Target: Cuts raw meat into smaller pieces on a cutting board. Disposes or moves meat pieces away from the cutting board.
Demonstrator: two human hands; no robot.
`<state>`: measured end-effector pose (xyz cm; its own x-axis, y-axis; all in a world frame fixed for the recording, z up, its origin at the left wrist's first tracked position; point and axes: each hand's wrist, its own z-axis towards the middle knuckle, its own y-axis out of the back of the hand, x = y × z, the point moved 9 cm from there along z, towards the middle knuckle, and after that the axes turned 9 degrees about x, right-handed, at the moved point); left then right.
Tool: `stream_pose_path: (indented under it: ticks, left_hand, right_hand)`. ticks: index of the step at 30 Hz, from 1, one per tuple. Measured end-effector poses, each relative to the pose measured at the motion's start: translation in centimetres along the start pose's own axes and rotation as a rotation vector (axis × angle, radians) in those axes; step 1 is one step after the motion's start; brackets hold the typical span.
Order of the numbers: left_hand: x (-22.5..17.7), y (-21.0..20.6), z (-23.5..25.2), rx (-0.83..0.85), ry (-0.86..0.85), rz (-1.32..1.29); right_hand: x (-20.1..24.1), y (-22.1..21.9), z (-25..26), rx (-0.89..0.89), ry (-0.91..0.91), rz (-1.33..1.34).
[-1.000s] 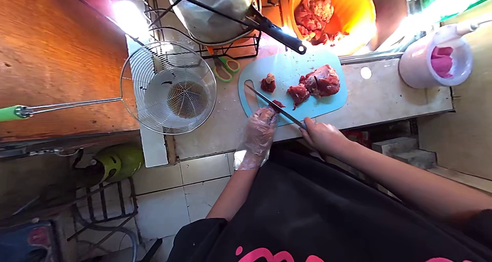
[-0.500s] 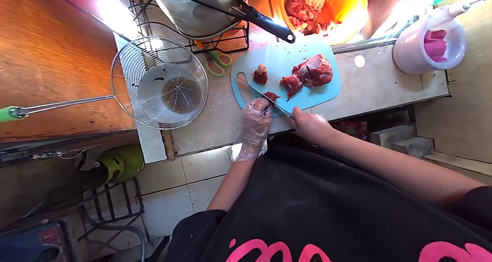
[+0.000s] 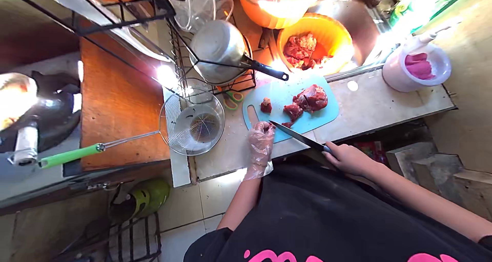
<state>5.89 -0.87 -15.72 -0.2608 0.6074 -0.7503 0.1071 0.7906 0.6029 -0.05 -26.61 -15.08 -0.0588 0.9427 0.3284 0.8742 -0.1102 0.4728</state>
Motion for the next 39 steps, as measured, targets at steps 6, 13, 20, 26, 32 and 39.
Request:
stream_pose_path:
  ticks: [6, 13, 20, 26, 32, 39]
  left_hand:
    - [0.2, 0.7, 0.8, 0.106, 0.109, -0.158]
    - [-5.3, -3.1, 1.4, 0.452, -0.268, 0.373]
    - [-7.3, -3.0, 2.1, 0.524, -0.167, 0.507]
    - [-21.0, 6.4, 4.8, 0.095, -0.633, 0.341]
    - [-33.1, 12.3, 15.3, -0.206, -0.625, 0.478]
    - [-30.1, 10.6, 9.8, -0.143, -0.685, 0.455]
  right_hand:
    - [0.6, 1.7, -2.3, -0.404, 0.13, 0.085]
    - [-2.3, -0.5, -4.0, -0.614, 0.061, 0.197]
    - [-3.0, -0.4, -5.5, -0.845, 0.058, 0.222]
    - [-3.9, -0.7, -6.8, -0.97, 0.034, 0.276]
    - [-3.7, -1.2, -7.8, -0.995, 0.04, 0.266]
    - [-4.4, -2.6, -8.1, -1.013, 0.022, 0.293]
